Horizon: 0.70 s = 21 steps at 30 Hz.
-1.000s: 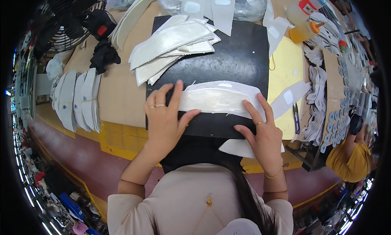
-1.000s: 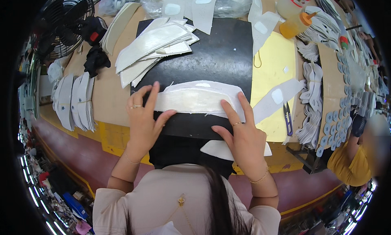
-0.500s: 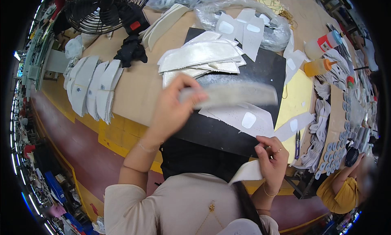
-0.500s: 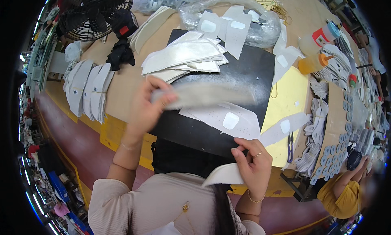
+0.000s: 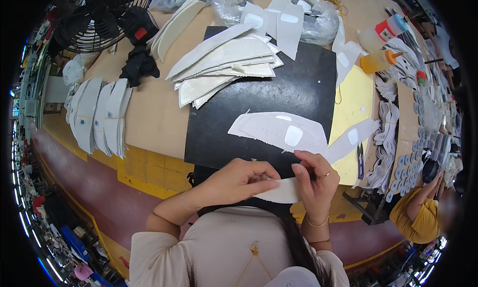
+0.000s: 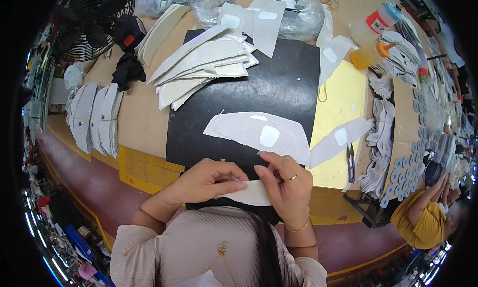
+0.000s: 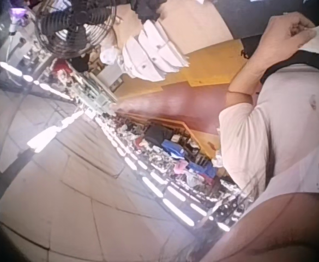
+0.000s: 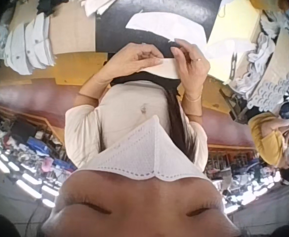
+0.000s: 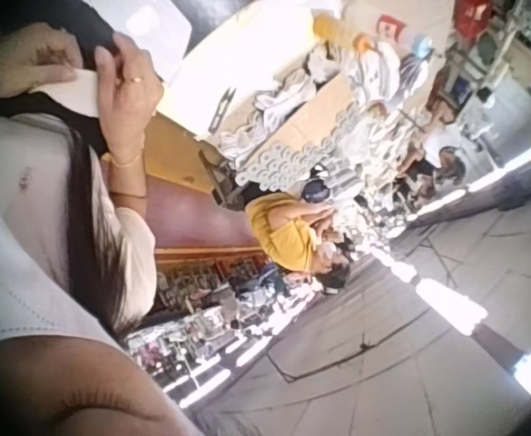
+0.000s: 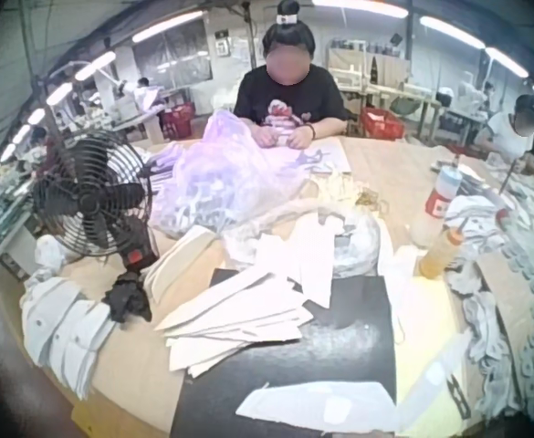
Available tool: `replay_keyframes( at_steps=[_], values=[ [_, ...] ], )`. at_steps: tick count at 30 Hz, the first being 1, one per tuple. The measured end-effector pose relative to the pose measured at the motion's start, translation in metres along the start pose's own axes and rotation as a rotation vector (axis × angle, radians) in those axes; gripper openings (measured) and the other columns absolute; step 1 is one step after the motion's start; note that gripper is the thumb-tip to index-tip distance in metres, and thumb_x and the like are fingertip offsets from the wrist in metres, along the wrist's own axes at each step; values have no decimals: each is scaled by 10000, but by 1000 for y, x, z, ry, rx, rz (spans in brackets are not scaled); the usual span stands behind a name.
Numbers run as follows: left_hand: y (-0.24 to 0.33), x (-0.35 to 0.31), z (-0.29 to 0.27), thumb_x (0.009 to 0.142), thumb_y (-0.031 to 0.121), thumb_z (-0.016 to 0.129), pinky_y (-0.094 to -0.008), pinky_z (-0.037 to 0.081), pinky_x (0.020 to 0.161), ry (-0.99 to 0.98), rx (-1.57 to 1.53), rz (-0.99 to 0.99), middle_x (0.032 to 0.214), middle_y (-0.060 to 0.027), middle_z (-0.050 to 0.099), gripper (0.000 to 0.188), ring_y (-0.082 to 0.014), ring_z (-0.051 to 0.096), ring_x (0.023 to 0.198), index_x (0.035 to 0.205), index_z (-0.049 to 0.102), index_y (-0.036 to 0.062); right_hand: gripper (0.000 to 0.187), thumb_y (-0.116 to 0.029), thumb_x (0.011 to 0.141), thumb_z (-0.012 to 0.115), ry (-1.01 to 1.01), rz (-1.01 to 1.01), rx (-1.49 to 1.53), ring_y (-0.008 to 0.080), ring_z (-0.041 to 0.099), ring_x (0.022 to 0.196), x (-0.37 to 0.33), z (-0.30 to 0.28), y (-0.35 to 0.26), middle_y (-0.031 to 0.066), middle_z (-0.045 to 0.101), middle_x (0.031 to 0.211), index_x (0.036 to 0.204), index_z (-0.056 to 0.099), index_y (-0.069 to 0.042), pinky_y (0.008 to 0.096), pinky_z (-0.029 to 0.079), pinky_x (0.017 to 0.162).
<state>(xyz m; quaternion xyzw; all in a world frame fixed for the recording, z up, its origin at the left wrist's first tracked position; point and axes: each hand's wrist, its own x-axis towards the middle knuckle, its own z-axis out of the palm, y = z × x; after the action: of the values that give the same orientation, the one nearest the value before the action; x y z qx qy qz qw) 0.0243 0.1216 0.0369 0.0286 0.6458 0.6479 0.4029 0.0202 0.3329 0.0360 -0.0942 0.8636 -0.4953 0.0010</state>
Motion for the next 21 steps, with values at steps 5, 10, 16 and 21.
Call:
replay_keyframes(
  at_steps=[5, 10, 16, 21],
  values=[
    [-5, -8, -24, 961, 127, 629, -205, 436, 606, 184, -35, 39, 798, 10, 646, 164, -33, 533, 684, 1070, 680, 16, 229, -136, 792, 815, -238, 309, 45, 103, 606, 590, 0, -20, 12, 68, 668, 714, 949, 715, -3, 247, 473, 536],
    [7, 5, -40, 964, 93, 615, -198, 471, 526, 265, -150, 2, 832, -55, 699, 182, -71, 641, 661, 1078, 704, -17, 204, -138, 886, 744, -215, 606, 336, 75, 643, 604, -9, -33, 32, 39, 680, 748, 994, 693, 27, 203, 466, 520],
    [9, 19, -36, 961, 91, 616, -223, 547, 552, 293, -130, 18, 835, -89, 704, 206, -109, 667, 650, 1098, 684, -47, 208, -152, 943, 685, -109, 640, 384, 82, 668, 632, -13, -38, 37, 37, 690, 782, 1047, 675, 28, 182, 473, 536],
    [11, 14, -36, 936, 61, 648, -203, 536, 600, 236, -130, 30, 852, -56, 699, 207, -69, 653, 714, 1120, 678, -29, 196, -153, 944, 685, -102, 590, 423, 93, 681, 649, -17, -43, 41, 42, 698, 798, 1039, 677, 18, 180, 476, 556]
  ],
)
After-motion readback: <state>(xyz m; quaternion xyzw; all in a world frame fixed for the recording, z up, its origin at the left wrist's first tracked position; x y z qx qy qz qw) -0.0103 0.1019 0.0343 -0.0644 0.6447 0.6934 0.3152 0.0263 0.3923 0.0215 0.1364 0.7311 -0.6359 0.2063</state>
